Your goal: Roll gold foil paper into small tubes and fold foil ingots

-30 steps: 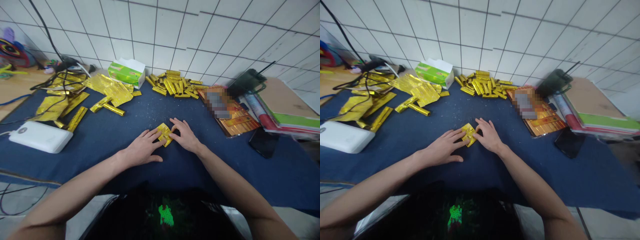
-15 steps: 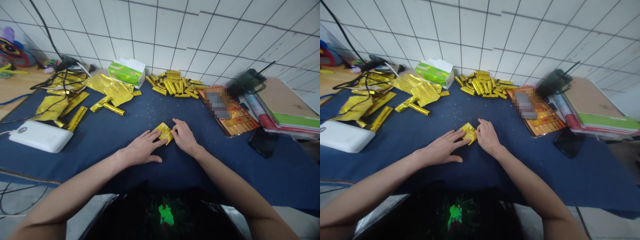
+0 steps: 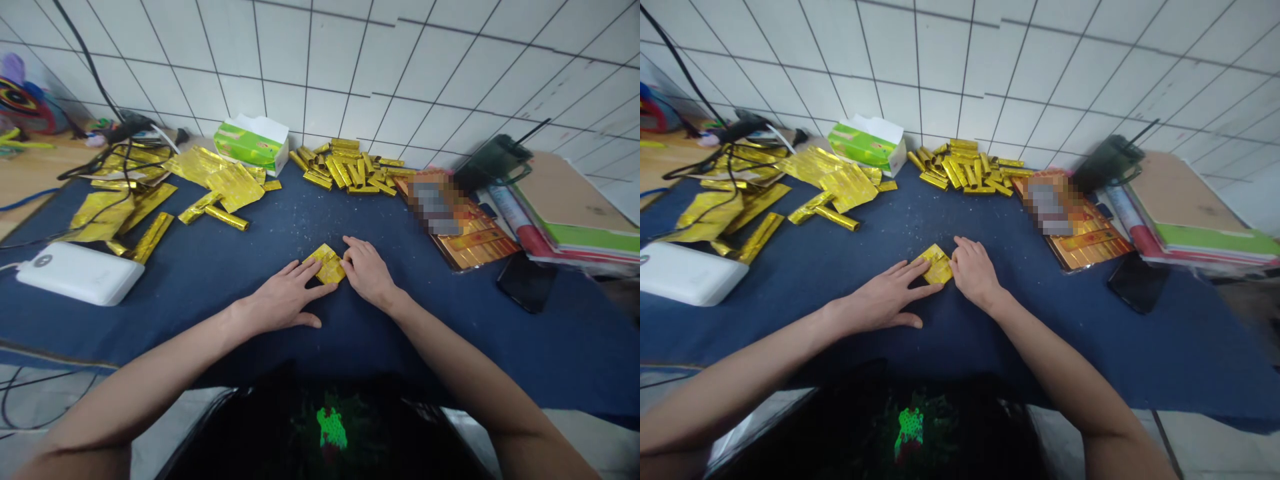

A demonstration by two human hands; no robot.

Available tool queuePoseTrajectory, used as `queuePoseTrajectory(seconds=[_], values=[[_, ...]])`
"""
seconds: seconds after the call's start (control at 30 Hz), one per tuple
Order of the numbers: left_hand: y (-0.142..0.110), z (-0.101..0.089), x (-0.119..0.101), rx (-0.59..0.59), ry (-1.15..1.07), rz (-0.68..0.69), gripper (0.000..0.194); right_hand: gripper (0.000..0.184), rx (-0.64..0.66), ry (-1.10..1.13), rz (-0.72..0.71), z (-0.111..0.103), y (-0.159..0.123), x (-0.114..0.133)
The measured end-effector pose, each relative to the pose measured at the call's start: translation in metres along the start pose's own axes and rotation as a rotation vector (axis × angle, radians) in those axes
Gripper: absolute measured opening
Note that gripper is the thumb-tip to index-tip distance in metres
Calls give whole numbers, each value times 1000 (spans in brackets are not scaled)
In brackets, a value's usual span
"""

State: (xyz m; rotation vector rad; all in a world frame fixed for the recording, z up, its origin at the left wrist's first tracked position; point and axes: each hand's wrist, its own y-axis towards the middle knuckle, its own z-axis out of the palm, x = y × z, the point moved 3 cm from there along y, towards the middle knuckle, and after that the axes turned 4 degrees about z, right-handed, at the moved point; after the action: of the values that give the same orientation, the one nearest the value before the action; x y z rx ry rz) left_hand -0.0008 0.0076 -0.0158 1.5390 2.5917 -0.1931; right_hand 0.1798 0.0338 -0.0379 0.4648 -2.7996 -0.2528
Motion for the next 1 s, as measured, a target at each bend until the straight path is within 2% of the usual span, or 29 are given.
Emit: queuePoseTrajectory(seconds=[0.3,0.43,0.5,0.6,0.67,0.8,1.0], values=[[0,-1,-1,26,-15,-1,68,15,6,13,32,-1,1,-1],[0,0,0,27,-29,-1,69,20,-70,50,45,-17,-8,7],[0,1,0,23,-30,3,69,25,-110,53,-35,-27,-18,19],[0,1,0,13,-20,0,70,32,29,5,-231,-29,-38,36],[0,1,0,8,-18,2,71,40,124,-39,-281,-24,-49,39],[0,2,0,3,-25,5,71,47,187,-101,-258,-14,-56,29],[-2,0,1,-1,-56,-1,68,47,143,-151,-163,-12,-50,16]])
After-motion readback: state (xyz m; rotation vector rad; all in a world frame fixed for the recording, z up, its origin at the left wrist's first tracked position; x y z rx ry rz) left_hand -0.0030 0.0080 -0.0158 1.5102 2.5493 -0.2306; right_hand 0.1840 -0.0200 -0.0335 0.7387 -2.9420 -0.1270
